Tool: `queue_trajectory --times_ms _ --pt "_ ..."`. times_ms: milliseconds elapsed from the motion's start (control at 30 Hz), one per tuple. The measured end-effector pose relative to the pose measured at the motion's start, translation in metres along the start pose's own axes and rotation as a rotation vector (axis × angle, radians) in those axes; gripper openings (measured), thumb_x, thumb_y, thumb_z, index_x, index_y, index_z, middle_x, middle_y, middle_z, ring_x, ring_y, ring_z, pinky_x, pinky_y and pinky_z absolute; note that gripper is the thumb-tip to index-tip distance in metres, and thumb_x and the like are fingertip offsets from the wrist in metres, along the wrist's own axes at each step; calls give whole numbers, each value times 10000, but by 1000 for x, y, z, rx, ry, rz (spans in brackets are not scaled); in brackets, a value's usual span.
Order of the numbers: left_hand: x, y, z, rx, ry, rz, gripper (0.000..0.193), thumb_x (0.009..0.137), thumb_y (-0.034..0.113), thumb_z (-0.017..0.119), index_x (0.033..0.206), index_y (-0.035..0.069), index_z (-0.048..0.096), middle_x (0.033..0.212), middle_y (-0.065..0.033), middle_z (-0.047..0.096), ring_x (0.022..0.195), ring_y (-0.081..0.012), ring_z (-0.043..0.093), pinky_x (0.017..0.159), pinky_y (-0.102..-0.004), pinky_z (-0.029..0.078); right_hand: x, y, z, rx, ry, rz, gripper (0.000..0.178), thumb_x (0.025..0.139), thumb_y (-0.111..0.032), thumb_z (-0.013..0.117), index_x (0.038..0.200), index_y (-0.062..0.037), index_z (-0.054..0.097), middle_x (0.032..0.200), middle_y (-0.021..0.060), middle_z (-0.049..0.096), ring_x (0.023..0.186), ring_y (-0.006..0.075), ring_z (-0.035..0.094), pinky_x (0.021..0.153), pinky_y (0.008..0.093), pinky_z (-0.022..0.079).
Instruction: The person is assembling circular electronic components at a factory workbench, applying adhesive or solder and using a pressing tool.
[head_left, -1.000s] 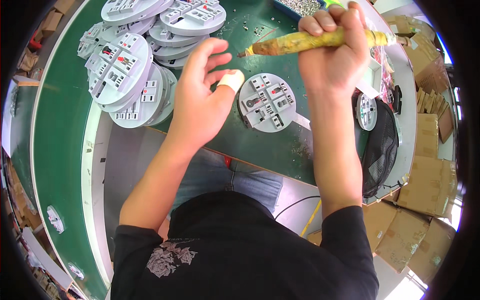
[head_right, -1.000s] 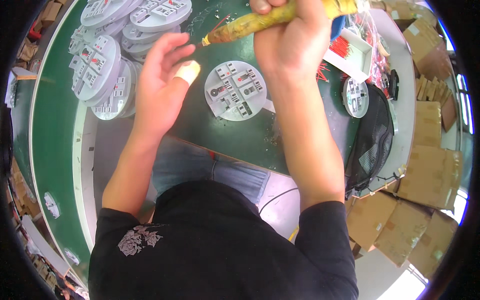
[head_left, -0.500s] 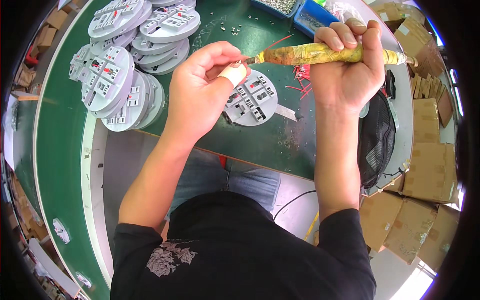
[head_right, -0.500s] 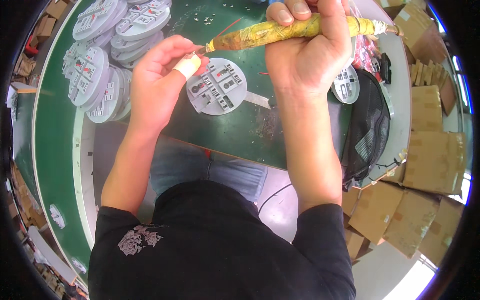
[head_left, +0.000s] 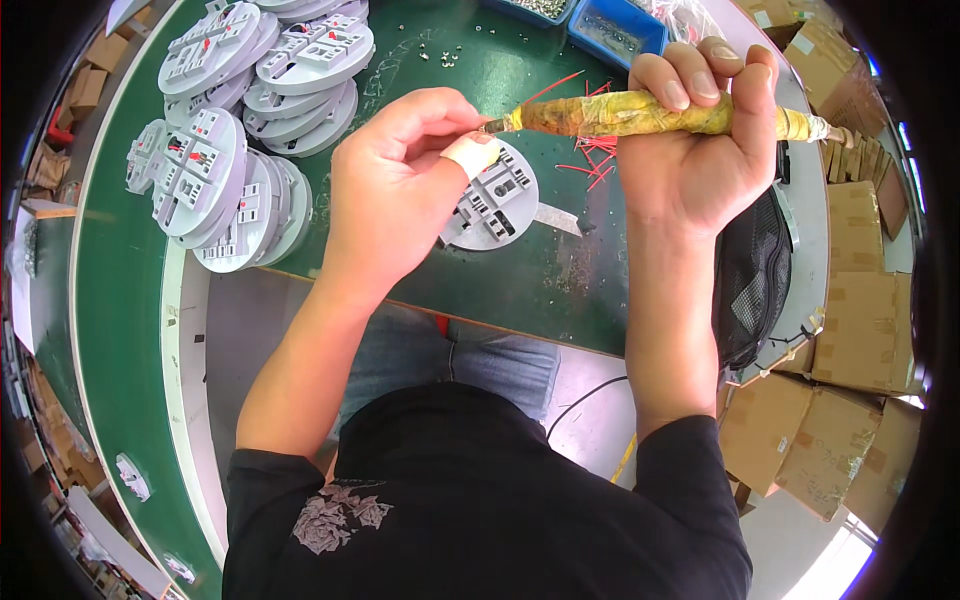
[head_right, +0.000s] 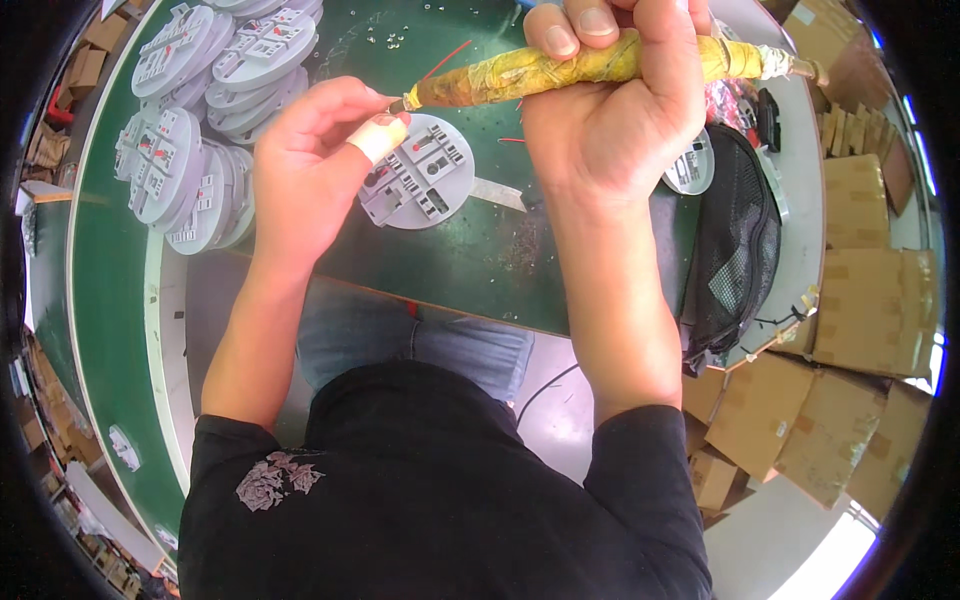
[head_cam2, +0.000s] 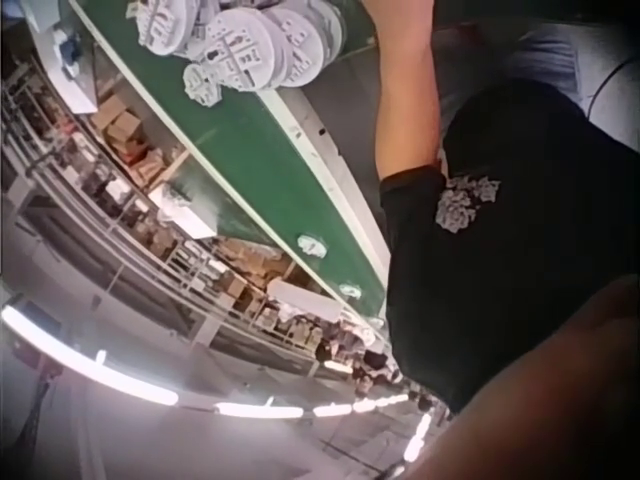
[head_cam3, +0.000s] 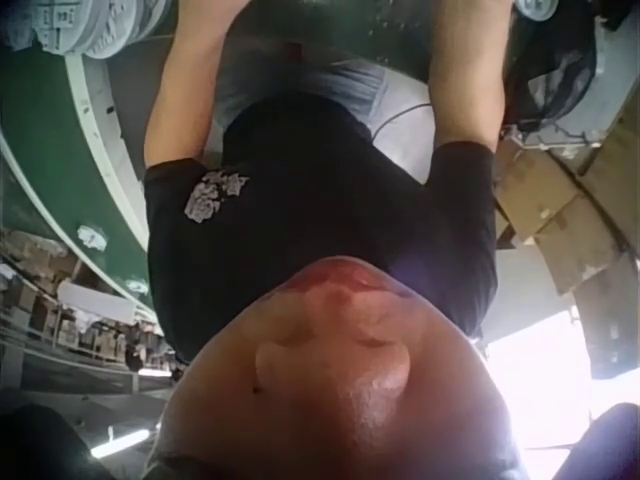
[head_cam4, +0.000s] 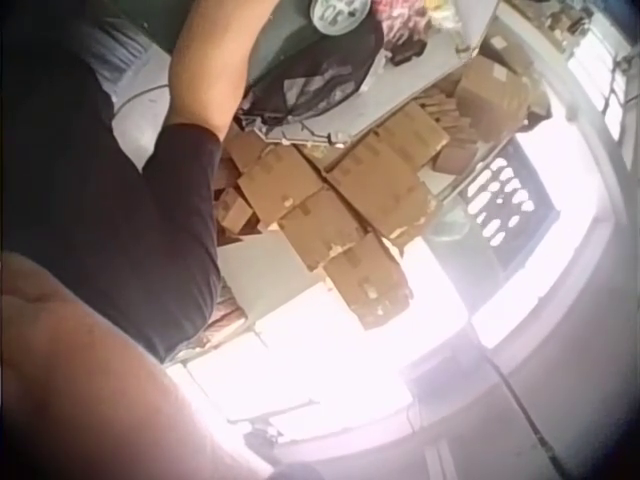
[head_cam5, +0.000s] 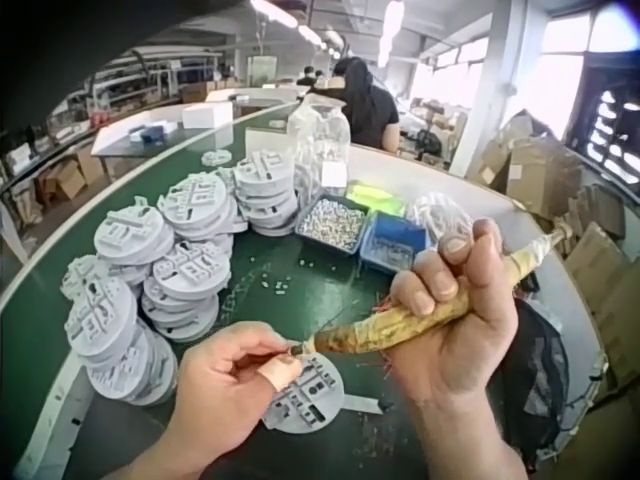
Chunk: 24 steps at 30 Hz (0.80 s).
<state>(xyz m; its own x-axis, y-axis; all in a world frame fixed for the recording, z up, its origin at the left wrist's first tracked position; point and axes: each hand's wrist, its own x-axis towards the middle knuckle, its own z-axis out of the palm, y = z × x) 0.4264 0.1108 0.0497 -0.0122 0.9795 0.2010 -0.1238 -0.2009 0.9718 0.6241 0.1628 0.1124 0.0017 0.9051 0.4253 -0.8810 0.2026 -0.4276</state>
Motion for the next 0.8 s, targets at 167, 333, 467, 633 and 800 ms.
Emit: queue_trajectory --times_ms 167,333,467,633,800 --pt "6 11 6 232 13 -64 291 898 -43 676 1181 4 629 1065 -114 725 959 -162 704 837 -296 561 0 4 -4 21 39 -39 53 996 -150 608 1021 -108 630 880 15 571 730 137 496 659 304 438" --pt "27 -5 -7 510 -45 14 354 895 -42 654 1241 22 611 1106 -111 731 939 -183 720 831 -301 560 2 -10 -14 143 19 49 105 986 -182 617 1011 -93 667 822 -2 564 682 123 500 601 282 445" --pt "36 -20 -22 712 -142 13 395 909 -10 622 1300 42 591 1223 -121 701 1040 -218 707 898 -333 542 5 -14 -19 228 -185 151 158 976 -220 630 996 -83 707 750 -21 551 624 103 501 542 251 443" --pt "25 -17 -19 802 -107 356 406 922 55 624 1326 42 589 1319 -137 653 1210 -255 633 1016 -373 477 5 -23 -15 183 -212 178 168 967 -235 647 982 -87 727 703 -32 545 579 86 499 508 229 441" --pt "-15 2 -8 435 -226 343 444 887 86 682 1313 25 576 1231 -138 674 1161 -273 634 1008 -401 478 6 -30 -22 116 -319 244 156 966 -241 653 991 -106 727 711 -32 565 589 76 535 524 216 464"
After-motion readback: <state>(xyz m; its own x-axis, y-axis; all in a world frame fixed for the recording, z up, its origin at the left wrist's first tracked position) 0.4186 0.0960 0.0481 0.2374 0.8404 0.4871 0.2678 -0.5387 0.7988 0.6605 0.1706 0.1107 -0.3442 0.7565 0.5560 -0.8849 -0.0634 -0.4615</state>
